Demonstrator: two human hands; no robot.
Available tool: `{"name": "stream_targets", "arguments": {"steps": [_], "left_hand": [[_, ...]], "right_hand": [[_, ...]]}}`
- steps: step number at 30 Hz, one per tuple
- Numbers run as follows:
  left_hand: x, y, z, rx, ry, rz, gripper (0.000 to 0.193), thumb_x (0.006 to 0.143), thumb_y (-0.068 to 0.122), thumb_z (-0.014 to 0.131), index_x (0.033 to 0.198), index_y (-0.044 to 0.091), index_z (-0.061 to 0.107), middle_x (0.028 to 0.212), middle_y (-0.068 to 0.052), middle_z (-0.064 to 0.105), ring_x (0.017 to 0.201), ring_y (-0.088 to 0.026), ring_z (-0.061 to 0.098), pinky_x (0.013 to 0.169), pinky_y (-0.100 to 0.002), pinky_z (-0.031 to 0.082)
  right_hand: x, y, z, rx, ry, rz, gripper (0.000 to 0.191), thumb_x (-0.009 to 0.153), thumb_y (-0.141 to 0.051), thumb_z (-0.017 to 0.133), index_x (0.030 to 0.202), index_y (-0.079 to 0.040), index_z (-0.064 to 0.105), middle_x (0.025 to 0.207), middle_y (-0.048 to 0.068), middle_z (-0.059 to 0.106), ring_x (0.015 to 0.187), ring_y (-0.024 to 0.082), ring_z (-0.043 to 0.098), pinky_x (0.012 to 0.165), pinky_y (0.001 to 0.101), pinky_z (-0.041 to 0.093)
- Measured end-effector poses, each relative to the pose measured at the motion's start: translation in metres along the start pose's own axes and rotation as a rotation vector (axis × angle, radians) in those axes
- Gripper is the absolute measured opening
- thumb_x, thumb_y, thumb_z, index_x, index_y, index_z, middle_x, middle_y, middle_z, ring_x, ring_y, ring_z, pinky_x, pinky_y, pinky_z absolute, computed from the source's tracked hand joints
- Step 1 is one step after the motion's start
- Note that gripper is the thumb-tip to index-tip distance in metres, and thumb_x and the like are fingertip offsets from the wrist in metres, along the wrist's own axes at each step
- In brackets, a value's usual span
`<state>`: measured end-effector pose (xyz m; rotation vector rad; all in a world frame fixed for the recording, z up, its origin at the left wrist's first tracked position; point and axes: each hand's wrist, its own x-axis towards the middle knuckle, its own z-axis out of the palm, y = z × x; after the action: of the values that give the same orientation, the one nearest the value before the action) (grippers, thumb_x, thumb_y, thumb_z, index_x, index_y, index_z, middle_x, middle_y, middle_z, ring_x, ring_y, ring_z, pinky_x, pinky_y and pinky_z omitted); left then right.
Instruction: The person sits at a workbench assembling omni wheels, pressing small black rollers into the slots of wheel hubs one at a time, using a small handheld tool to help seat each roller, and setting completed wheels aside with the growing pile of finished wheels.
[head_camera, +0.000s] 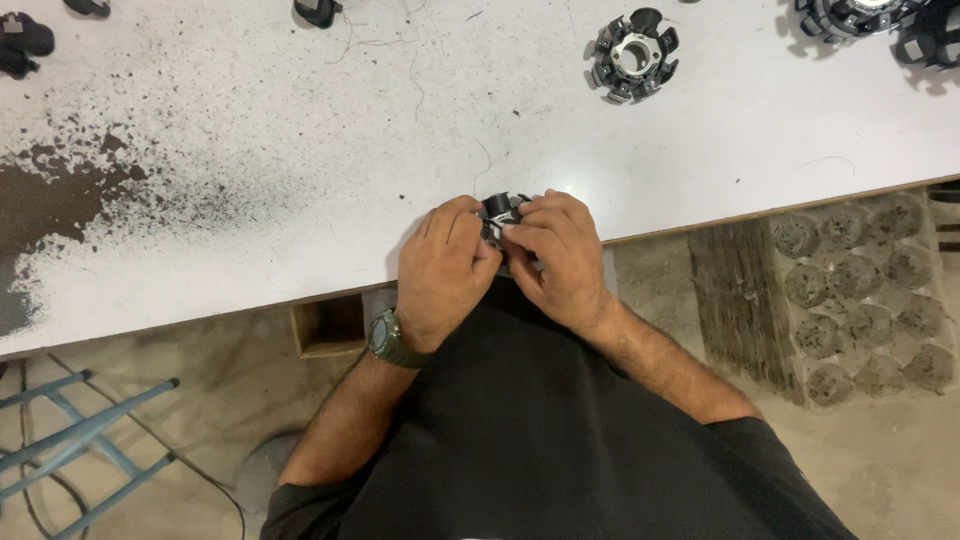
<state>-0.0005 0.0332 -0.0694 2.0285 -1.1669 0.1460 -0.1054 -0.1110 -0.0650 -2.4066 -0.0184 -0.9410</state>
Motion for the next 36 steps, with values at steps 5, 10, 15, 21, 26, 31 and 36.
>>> {"name": "stream_targets", "arguments": {"steps": [5, 10, 15, 21, 26, 31, 36], "left_hand": [[0.014, 0.013, -0.021, 0.014, -0.011, -0.031, 0.03, 0.087, 0.016, 0.076, 0.11, 0.003, 0.061, 0.129, -0.016, 0.063, 0.112, -0.035, 0.065, 0.092, -0.047, 0.056], [0.036, 0.042, -0.02, 0.346, 0.027, 0.111, 0.096, 0.069, 0.062, 0.079, 0.137, -0.001, 0.055, 0.136, -0.025, 0.051, 0.121, -0.038, 0.053, 0.091, -0.051, 0.052], [0.079, 0.051, 0.013, 0.205, -0.318, 0.105, 0.081, 0.074, 0.045, 0.087, 0.136, 0.002, 0.057, 0.129, -0.018, 0.057, 0.111, -0.033, 0.056, 0.085, -0.047, 0.053], [0.182, 0.06, 0.09, 0.127, -0.103, 0.213, 0.082, 0.077, 0.046, 0.09, 0.138, 0.005, 0.054, 0.128, -0.017, 0.054, 0.115, -0.034, 0.056, 0.083, -0.046, 0.054], [0.221, 0.069, 0.13, 0.117, -0.335, 0.082, 0.089, 0.078, 0.044, 0.09, 0.144, 0.006, 0.045, 0.135, -0.022, 0.048, 0.113, -0.039, 0.056, 0.084, -0.046, 0.056], [0.268, 0.075, 0.158, 0.072, 0.002, 0.314, 0.091, 0.08, 0.043, 0.092, 0.147, 0.006, 0.043, 0.14, -0.025, 0.045, 0.123, -0.039, 0.053, 0.089, -0.044, 0.058], [0.287, 0.083, 0.174, 0.111, -0.042, 0.271, 0.089, 0.083, 0.04, 0.09, 0.15, 0.006, 0.042, 0.144, -0.026, 0.043, 0.121, -0.038, 0.054, 0.094, -0.048, 0.057]], "right_hand": [[-0.002, 0.005, -0.004, -0.006, 0.03, 0.022, 0.033, 0.083, 0.003, 0.082, 0.109, -0.006, 0.064, 0.104, 0.01, 0.066, 0.107, 0.031, 0.065, 0.105, 0.0528, 0.05], [-0.019, 0.043, -0.032, -0.02, 0.303, 0.239, 0.023, 0.095, 0.003, 0.069, 0.115, -0.004, 0.058, 0.11, 0.012, 0.064, 0.111, 0.028, 0.065, 0.113, 0.0518, 0.049], [-0.039, 0.089, -0.069, -0.072, 0.466, 0.397, 0.016, 0.103, 0.0, 0.066, 0.118, -0.002, 0.059, 0.116, 0.015, 0.062, 0.113, 0.028, 0.064, 0.101, 0.0404, 0.054], [-0.045, 0.097, -0.074, -0.12, 0.515, 0.394, 0.016, 0.103, 0.0, 0.067, 0.117, -0.001, 0.059, 0.112, 0.014, 0.064, 0.107, 0.028, 0.065, 0.11, 0.0465, 0.051], [-0.04, 0.099, -0.079, -0.124, 0.521, 0.394, 0.017, 0.1, 0.0, 0.068, 0.115, -0.002, 0.06, 0.11, 0.014, 0.064, 0.105, 0.028, 0.065, 0.111, 0.0491, 0.051], [-0.041, 0.104, -0.081, -0.088, 0.516, 0.38, 0.018, 0.098, 0.0, 0.069, 0.112, -0.003, 0.06, 0.107, 0.013, 0.065, 0.104, 0.027, 0.065, 0.106, 0.0456, 0.053], [-0.055, 0.108, -0.086, 0.102, 0.639, 0.374, 0.018, 0.102, 0.0, 0.063, 0.118, -0.004, 0.055, 0.112, 0.012, 0.064, 0.109, 0.025, 0.064, 0.117, 0.0529, 0.049]]}}
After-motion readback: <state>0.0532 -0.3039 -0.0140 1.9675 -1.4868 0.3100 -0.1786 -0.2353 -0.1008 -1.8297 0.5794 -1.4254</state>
